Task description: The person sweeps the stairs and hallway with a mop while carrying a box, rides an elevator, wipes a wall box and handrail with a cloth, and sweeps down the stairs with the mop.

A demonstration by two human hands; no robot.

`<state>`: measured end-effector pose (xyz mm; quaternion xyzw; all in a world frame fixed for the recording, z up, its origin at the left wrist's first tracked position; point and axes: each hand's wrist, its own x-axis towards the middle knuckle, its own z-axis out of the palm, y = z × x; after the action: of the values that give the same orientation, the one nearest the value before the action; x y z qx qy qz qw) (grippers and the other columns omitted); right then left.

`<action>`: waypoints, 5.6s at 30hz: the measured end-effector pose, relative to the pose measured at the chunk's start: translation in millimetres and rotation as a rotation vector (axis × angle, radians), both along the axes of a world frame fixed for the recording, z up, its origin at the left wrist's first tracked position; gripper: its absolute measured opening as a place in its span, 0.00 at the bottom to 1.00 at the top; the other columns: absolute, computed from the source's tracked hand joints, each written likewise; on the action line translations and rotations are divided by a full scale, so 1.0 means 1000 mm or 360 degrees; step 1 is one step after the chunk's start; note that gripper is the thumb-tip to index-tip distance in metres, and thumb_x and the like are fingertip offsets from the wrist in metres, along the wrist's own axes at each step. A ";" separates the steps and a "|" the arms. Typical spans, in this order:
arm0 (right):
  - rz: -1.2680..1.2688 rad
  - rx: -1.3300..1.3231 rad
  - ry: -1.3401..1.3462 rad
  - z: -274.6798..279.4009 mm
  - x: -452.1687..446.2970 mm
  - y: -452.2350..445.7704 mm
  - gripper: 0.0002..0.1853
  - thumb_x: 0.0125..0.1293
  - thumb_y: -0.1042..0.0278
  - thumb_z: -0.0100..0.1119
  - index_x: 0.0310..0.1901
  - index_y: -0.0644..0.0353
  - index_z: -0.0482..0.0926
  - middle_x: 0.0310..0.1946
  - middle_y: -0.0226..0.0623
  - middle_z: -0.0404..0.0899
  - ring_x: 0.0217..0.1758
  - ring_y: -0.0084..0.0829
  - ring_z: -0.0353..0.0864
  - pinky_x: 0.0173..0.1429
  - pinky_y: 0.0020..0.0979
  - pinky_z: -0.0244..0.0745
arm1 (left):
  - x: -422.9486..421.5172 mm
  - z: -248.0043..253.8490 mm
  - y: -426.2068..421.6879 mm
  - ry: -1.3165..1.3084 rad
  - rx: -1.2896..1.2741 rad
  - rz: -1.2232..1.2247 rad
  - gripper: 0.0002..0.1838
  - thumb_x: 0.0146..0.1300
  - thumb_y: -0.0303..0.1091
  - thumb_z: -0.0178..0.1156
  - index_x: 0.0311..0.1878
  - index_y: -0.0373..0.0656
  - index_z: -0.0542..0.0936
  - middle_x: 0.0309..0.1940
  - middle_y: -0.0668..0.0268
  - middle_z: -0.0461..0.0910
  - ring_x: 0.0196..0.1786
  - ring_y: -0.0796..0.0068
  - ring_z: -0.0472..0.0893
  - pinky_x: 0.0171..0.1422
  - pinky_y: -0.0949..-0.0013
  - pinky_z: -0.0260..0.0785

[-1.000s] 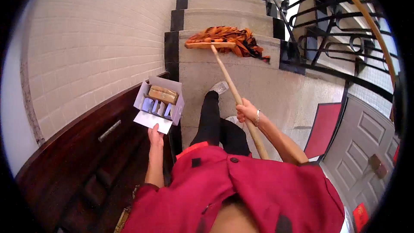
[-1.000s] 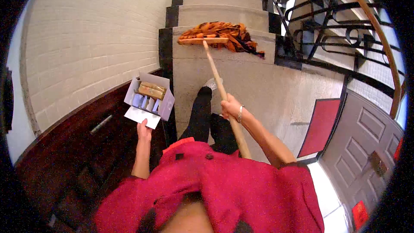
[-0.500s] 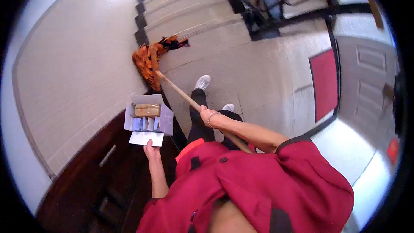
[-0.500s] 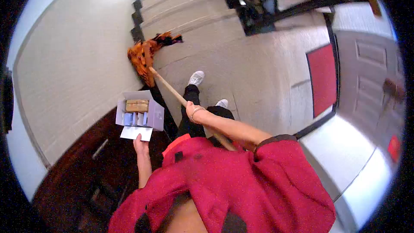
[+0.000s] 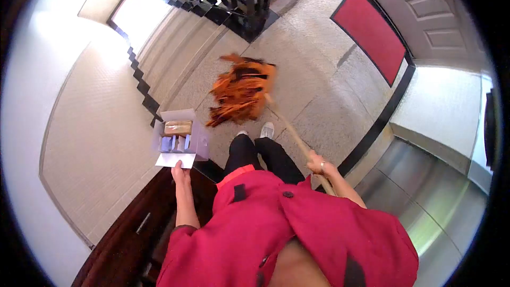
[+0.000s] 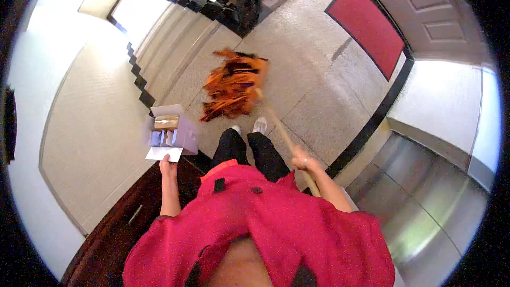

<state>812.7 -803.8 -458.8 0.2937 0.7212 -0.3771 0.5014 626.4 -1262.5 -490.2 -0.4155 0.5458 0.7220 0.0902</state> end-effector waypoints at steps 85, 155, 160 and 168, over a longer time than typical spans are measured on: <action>0.0767 0.0540 0.3892 0.468 -0.008 0.151 0.07 0.54 0.71 0.51 0.35 0.59 0.74 0.29 0.31 0.72 0.31 0.25 0.71 0.35 0.25 0.69 | 0.022 0.020 0.186 0.0450 -0.0350 -0.0558 0.25 0.43 0.27 0.52 0.49 0.33 0.61 0.39 0.52 0.66 0.41 0.54 0.70 0.44 0.51 0.65; 0.1858 -0.0030 0.3318 0.578 -0.448 0.727 0.19 0.49 0.80 0.49 0.46 0.54 0.71 0.20 0.33 0.70 0.19 0.28 0.70 0.21 0.26 0.68 | -0.118 0.128 0.856 0.0375 -0.1064 -0.0568 0.15 0.44 0.33 0.52 0.35 0.35 0.75 0.30 0.52 0.76 0.36 0.56 0.76 0.40 0.59 0.66; 0.2125 -0.0346 0.3685 0.644 -0.511 0.555 0.22 0.52 0.82 0.44 0.50 0.54 0.67 0.30 0.38 0.72 0.25 0.28 0.73 0.26 0.25 0.72 | -0.112 0.086 0.814 0.0523 -0.0905 -0.0542 0.16 0.44 0.36 0.52 0.36 0.40 0.75 0.33 0.51 0.75 0.40 0.54 0.75 0.42 0.59 0.66; 0.2050 -0.0437 0.4333 0.717 -0.684 0.372 0.34 0.47 0.88 0.39 0.58 0.43 0.59 0.48 0.45 0.65 0.48 0.37 0.68 0.46 0.34 0.72 | -0.139 0.142 0.863 0.0428 -0.0836 -0.0539 0.16 0.46 0.35 0.50 0.37 0.35 0.73 0.30 0.47 0.75 0.37 0.52 0.75 0.41 0.60 0.65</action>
<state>128.8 -432.2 258.4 -0.6739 0.5835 -0.1382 -0.4316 487.3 -399.0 -348.5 -0.2289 0.7815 0.5798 0.0258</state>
